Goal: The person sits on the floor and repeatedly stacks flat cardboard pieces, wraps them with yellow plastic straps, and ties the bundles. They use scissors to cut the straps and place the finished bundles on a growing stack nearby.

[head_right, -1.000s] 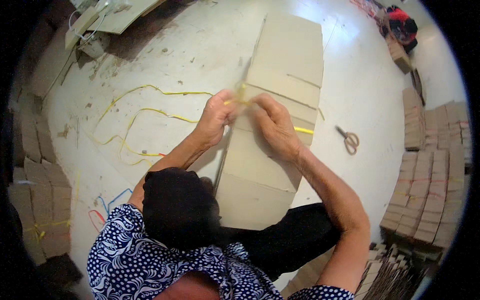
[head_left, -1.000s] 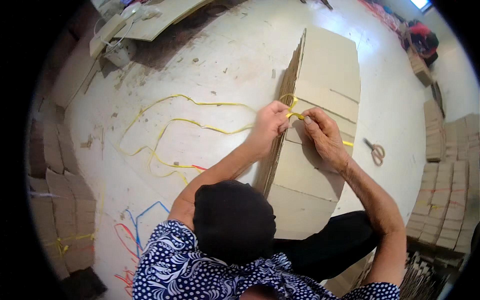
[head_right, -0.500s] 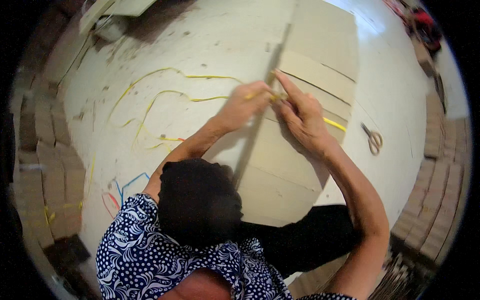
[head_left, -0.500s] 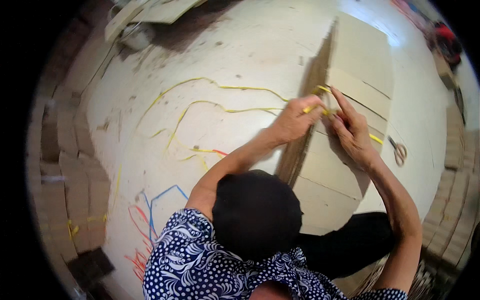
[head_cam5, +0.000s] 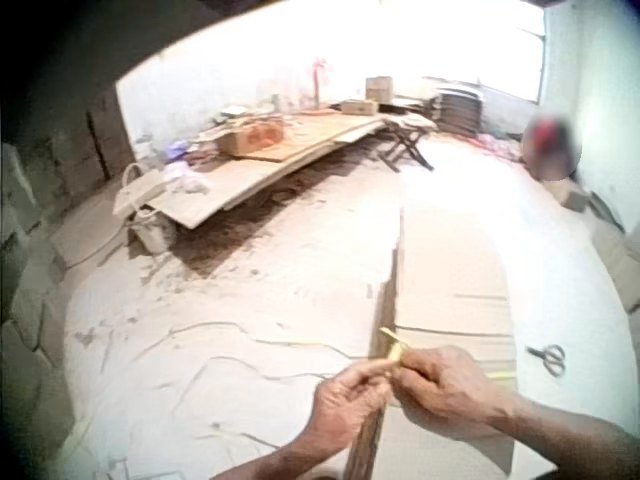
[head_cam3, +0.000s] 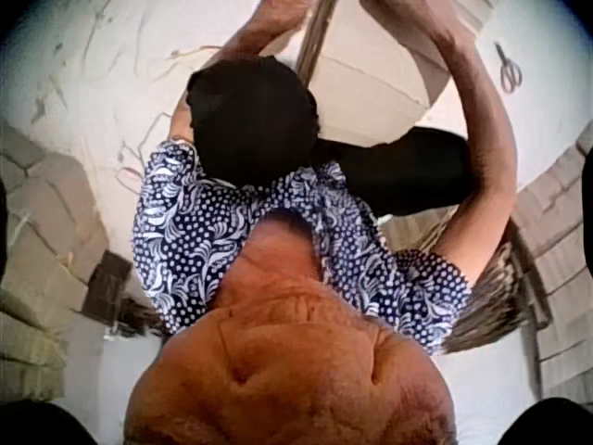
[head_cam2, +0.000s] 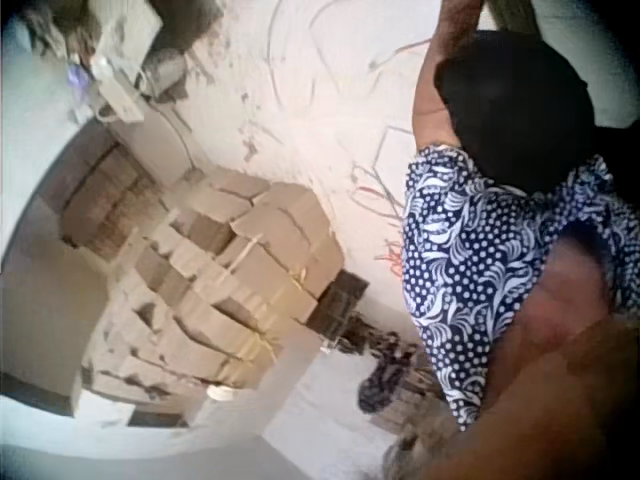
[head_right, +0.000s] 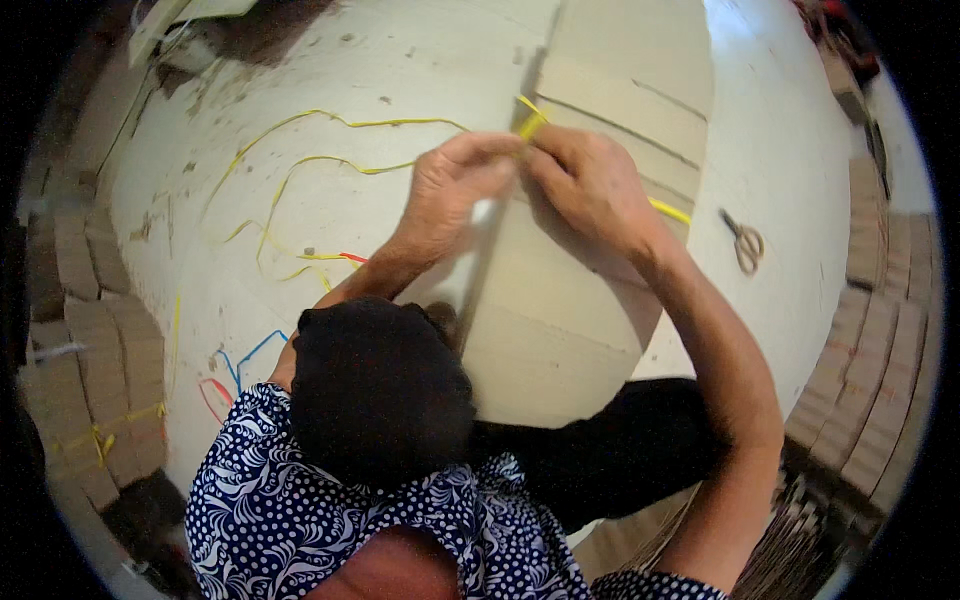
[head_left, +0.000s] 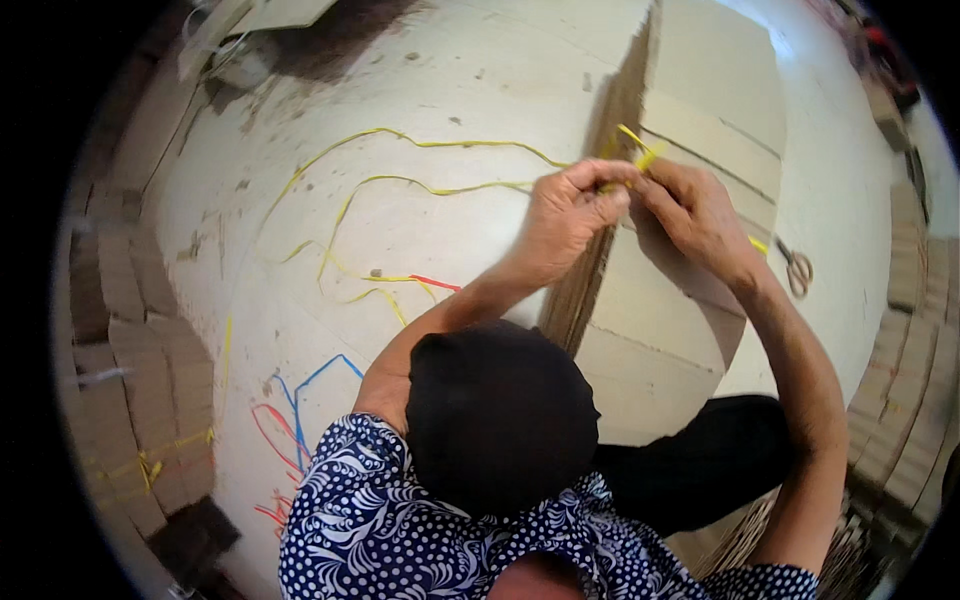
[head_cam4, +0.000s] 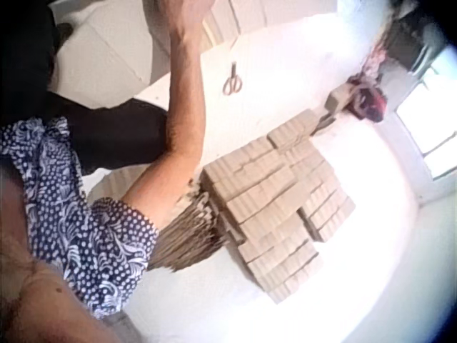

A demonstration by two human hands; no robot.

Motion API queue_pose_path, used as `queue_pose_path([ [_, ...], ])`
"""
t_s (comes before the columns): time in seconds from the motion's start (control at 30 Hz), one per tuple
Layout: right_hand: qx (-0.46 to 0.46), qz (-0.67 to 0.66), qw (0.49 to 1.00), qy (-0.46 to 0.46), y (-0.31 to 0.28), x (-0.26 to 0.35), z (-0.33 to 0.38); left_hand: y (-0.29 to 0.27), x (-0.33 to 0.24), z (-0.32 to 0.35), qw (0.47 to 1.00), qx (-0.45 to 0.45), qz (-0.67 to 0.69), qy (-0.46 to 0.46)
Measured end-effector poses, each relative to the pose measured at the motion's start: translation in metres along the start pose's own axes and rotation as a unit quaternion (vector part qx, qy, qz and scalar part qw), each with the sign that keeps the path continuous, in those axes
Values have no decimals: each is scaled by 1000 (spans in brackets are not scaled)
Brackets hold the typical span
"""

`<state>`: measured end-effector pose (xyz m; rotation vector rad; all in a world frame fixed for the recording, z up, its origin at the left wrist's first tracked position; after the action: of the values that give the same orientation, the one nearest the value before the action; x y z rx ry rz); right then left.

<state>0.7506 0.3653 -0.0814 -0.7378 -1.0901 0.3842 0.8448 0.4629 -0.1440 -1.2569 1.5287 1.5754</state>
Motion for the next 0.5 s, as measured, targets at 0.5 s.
queue_pose_path([
  [0.5, 59, -93, 991, -75, -1, -11, 15, -5, -20, -31, 881, 370, -185, -230],
])
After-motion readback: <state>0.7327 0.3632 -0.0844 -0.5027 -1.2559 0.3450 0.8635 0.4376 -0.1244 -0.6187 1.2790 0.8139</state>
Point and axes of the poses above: each hand's wrist, its own z-axis away from the middle knuckle, its own y-axis out of the palm, x = y × z, the point moved 5 cm from there along -z, towards the middle knuckle, and after that the axes turned 14 degrees about x, right-handed, at the moved point
